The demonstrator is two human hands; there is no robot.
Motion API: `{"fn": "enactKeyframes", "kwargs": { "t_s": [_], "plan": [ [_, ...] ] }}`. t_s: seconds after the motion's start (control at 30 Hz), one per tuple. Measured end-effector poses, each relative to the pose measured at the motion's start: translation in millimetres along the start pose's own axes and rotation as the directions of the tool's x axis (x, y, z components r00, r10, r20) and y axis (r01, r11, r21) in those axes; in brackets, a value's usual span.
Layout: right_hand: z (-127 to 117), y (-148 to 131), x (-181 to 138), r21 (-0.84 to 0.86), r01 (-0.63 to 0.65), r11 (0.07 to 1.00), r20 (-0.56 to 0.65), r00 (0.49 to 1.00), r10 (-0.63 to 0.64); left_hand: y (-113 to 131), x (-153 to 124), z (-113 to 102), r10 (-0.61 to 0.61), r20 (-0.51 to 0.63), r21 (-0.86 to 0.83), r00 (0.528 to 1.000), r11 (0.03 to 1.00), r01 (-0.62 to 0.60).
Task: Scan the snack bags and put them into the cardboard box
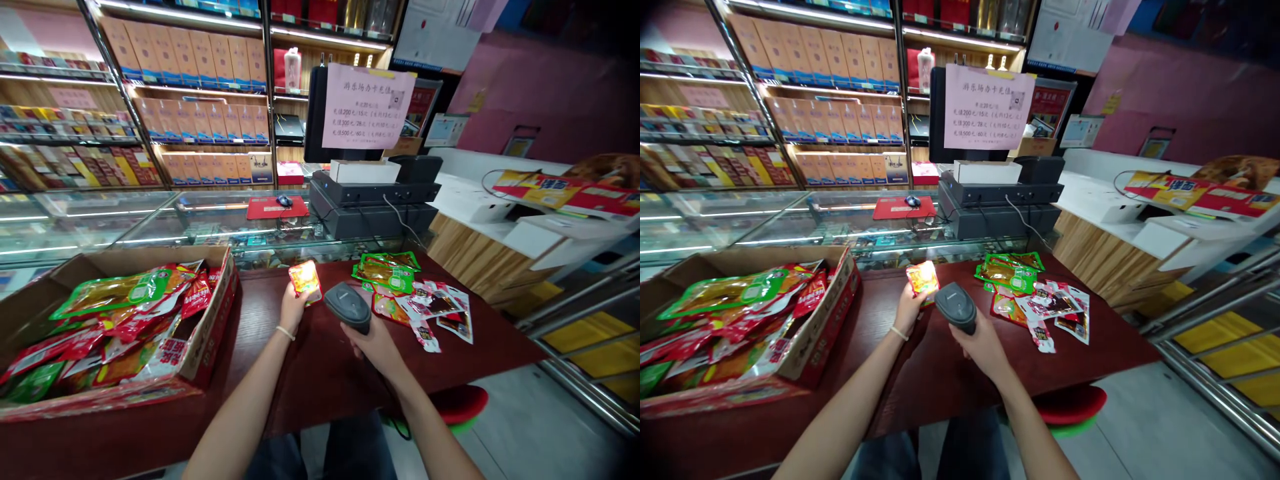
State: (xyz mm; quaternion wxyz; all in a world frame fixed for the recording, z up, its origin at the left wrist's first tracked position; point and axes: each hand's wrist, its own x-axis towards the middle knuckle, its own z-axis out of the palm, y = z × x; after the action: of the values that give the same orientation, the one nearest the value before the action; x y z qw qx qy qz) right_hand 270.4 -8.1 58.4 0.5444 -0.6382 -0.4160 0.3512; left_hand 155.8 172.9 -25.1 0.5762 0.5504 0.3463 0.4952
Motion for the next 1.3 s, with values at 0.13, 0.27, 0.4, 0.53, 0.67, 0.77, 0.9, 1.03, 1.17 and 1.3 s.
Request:
{"fn": "enactKeyframes", "kwargs": {
  "t_s": [0.13,0.27,0.4,0.53,0.67,0.77,0.9,1.03,1.17,1.3],
  "plan": [
    [-1.3,-0.8,0.5,0.004,-0.019,1.000,-0.011,1.000,0.019,-2.0,0.2,1.5,0.002,-0.002,-0.082,1.000,0.997,-0.002],
    [-2.6,-5.2,0.6,-0.004,-0.012,1.000,-0.019,1.000,0.012,-4.2,-0.9,2.7,0.002,0.007,-0.127,1.000,0.992,-0.001],
    [-4.4,-7.3,2.2,0.007,-0.047,0.999,-0.017,0.999,0.047,9.6,-2.5,2.1,0.031,-0.054,0.018,0.998,0.999,-0.030],
    [-7.4,-10.9,3.4,0.018,-0.027,0.999,-0.043,0.999,0.028,63.9,-11.6,-3.5,0.166,-0.115,0.265,0.979,0.955,-0.131],
    [-5.1,-16.9,7.3,0.053,-0.027,0.998,-0.062,0.998,0.030,149.1,-30.6,-25.9,0.373,-0.008,0.475,0.928,0.818,-0.325],
    [5.7,-24.3,13.5,0.117,-0.029,0.993,-0.024,0.999,0.032,203.9,-41.7,-62.4,0.467,0.035,0.621,0.883,0.683,-0.386],
    [31.5,-37.9,21.1,0.178,0.012,0.984,0.060,0.998,-0.023,239.1,-50.0,-135.7,0.551,0.005,0.820,0.834,0.475,-0.318],
    [60.3,-48.4,24.7,0.226,0.032,0.974,0.148,0.987,-0.067,233.9,-57.6,-204.7,0.569,-0.016,0.948,0.822,0.271,-0.169],
    [80.1,-52.4,24.9,0.201,0.042,0.979,0.196,0.977,-0.082,213.2,-61.1,-233.4,0.399,-0.029,0.944,0.916,0.312,-0.106],
    [84.5,-52.6,24.0,0.186,0.040,0.982,0.203,0.976,-0.078,204.0,-60.6,-230.1,0.379,-0.052,0.930,0.924,0.356,-0.093]
  ]
}}
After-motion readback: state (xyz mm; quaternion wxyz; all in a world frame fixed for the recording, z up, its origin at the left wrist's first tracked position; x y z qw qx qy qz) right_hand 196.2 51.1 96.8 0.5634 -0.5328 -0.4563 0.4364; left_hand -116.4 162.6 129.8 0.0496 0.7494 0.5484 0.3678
